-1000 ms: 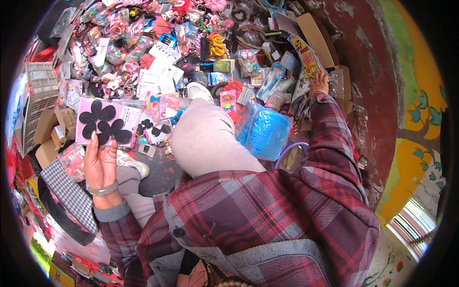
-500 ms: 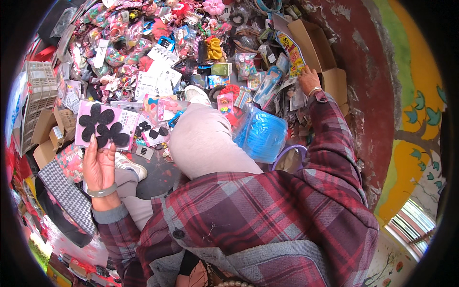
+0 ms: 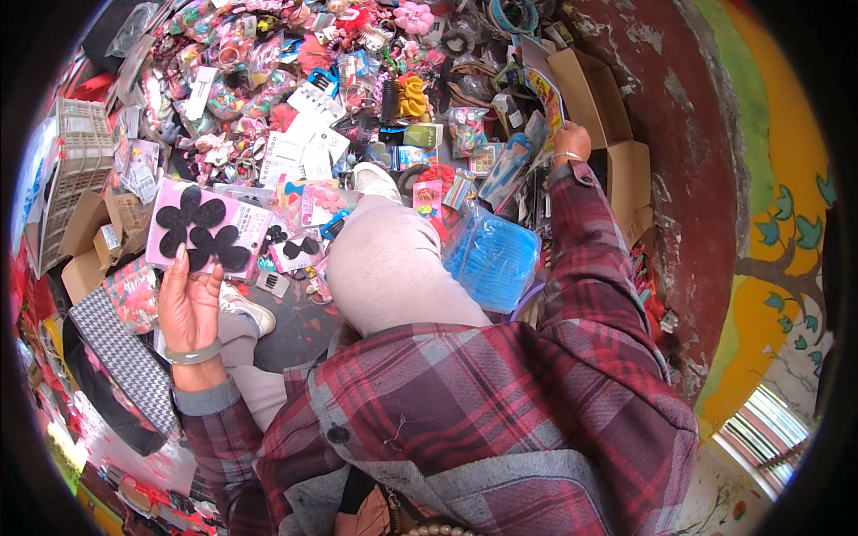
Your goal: The person sits on the floor amidst a large pile of hair accessories and packaging. They pick up various items, including a bag of pink hair ties and a package of black hair clips, and wipe them with a cloth. The person continues to sort through the pile, handling different hair accessories and wiping them down.
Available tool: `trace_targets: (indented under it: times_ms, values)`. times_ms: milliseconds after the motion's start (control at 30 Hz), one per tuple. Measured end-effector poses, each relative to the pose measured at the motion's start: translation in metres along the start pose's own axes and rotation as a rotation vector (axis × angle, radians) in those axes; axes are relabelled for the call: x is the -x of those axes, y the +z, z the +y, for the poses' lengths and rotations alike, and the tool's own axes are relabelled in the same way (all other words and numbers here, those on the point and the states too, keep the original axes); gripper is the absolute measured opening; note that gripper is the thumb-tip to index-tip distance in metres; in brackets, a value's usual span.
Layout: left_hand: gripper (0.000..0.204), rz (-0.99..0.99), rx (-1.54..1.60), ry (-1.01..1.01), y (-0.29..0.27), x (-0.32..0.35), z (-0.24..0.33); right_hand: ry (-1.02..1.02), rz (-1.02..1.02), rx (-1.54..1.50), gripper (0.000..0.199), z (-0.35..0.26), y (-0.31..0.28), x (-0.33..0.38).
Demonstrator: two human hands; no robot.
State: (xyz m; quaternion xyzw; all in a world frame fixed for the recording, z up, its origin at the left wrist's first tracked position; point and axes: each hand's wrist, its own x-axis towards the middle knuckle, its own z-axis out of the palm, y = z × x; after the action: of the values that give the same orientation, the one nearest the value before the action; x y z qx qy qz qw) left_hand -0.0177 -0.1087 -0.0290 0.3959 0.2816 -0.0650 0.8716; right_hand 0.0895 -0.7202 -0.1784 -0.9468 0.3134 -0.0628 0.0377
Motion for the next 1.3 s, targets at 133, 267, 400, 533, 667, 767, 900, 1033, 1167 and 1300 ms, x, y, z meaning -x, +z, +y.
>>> trace_targets:
  times_ms: [133, 267, 400, 533, 667, 767, 900, 1033, 1167, 1300]
  values:
    - [0.016, -0.02, -0.019, -0.004, -0.004, -0.001, 0.0, -0.258, 0.157, 0.118, 0.015, -0.003, 0.004, 0.027]
    - [0.016, 0.016, -0.017, -0.015, 0.005, 0.001, -0.001, -0.842, 0.008, 0.409, 0.009, -0.001, 0.002, 0.093]
    - [0.013, 0.023, -0.03, -0.011, 0.002, 0.0, -0.002, -0.855, -0.061, 0.451, 0.012, 0.007, 0.02, 0.131]
    - [0.012, 0.012, -0.037, -0.007, 0.001, 0.001, -0.002, -0.84, -0.103, 0.434, 0.016, 0.009, 0.02, 0.136]
    - [0.011, -0.007, -0.034, 0.004, -0.001, 0.001, -0.002, -0.826, -0.144, 0.435, 0.016, 0.004, 0.01, 0.135]
    - [0.012, 0.004, -0.056, 0.003, 0.001, 0.003, -0.002, -0.842, -0.106, 0.436, 0.013, 0.005, 0.009, 0.134]
    - [0.012, 0.022, -0.053, 0.005, 0.001, 0.004, -0.001, -0.841, -0.111, 0.441, 0.012, 0.006, 0.007, 0.133]
    - [0.011, 0.074, -0.054, 0.01, 0.012, 0.008, -0.001, -0.844, -0.11, 0.431, 0.013, 0.015, 0.015, 0.131]
    - [0.009, 0.048, -0.05, 0.0, 0.004, 0.006, 0.0, -0.771, -0.035, 0.277, 0.012, 0.011, 0.009, 0.121]
    - [0.009, 0.067, -0.066, 0.007, 0.013, 0.008, 0.0, -0.282, 0.217, -0.343, 0.015, 0.016, 0.002, 0.09]
